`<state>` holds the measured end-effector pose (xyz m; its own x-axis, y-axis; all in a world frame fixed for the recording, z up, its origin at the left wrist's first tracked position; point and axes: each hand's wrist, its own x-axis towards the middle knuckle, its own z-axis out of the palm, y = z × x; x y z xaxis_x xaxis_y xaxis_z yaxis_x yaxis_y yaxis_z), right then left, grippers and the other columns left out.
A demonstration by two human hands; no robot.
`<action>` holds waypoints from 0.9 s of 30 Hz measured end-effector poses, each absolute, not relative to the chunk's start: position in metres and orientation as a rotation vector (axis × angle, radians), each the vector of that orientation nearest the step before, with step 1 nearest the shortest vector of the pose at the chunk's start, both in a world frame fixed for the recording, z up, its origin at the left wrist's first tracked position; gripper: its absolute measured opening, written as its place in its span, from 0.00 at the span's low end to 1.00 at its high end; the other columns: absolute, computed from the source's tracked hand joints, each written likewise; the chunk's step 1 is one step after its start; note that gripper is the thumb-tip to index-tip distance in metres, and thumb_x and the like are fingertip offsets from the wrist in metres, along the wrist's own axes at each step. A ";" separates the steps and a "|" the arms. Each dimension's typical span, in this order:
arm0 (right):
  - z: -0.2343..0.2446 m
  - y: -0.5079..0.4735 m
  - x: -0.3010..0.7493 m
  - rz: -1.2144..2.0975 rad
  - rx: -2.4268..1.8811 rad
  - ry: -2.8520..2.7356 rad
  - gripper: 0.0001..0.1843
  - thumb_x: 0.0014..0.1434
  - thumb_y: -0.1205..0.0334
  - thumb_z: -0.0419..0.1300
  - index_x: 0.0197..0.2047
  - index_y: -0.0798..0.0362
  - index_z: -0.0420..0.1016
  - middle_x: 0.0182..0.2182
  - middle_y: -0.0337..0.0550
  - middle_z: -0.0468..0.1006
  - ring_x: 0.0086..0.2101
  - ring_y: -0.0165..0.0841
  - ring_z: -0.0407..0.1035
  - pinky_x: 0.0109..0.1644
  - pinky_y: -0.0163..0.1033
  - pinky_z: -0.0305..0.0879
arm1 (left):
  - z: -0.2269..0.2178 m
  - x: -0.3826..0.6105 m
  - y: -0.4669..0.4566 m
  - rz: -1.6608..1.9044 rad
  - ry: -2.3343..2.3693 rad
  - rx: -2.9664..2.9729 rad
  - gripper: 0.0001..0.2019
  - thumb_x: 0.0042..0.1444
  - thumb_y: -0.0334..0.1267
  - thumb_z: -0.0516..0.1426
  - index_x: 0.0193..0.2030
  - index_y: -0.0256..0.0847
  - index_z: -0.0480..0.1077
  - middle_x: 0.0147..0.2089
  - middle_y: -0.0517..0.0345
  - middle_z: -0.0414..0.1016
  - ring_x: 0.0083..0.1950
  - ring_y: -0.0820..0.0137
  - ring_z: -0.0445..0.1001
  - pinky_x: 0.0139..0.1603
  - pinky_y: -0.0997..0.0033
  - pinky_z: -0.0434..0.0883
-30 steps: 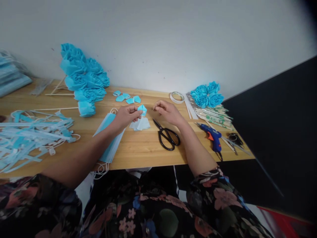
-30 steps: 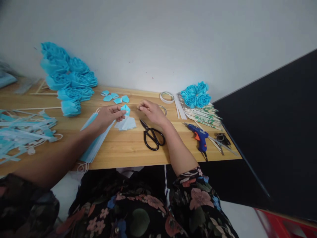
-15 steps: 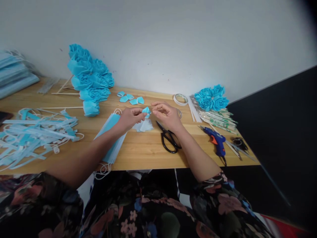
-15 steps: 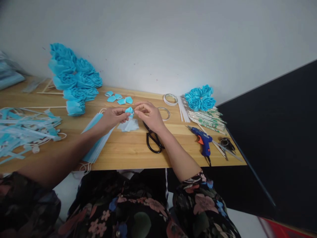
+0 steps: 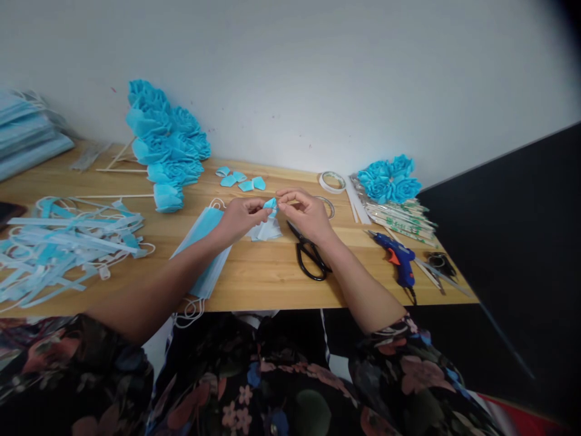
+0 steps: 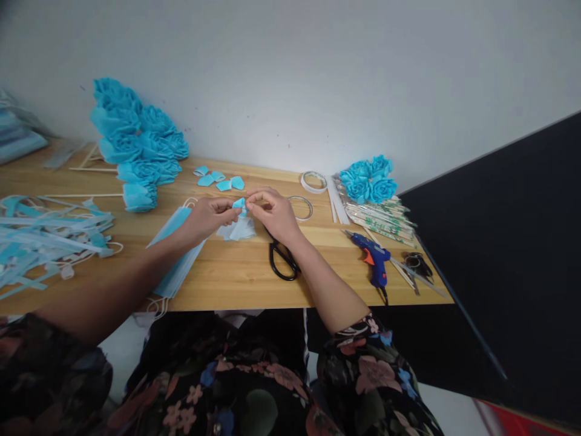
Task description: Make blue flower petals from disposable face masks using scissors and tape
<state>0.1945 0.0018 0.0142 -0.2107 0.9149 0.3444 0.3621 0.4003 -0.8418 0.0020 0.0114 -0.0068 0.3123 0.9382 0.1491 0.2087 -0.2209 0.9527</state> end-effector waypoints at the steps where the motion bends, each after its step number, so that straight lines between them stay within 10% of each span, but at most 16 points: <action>1: 0.014 0.002 0.194 0.771 -1.113 -1.775 0.08 0.58 0.55 0.62 0.34 0.50 0.78 0.48 0.45 0.81 0.48 0.38 0.74 0.44 0.41 0.73 | -0.007 0.002 0.011 0.989 1.058 1.660 0.13 0.53 0.45 0.60 0.23 0.40 0.71 0.21 0.61 0.69 0.24 0.74 0.64 0.27 0.74 0.62; 27: 0.016 -0.002 0.192 0.603 -1.126 -1.880 0.04 0.59 0.60 0.63 0.35 0.49 0.79 0.47 0.45 0.82 0.49 0.38 0.74 0.46 0.43 0.74 | -0.006 0.005 0.010 1.046 1.060 1.617 0.11 0.54 0.43 0.61 0.26 0.39 0.71 0.23 0.63 0.67 0.24 0.76 0.60 0.25 0.74 0.57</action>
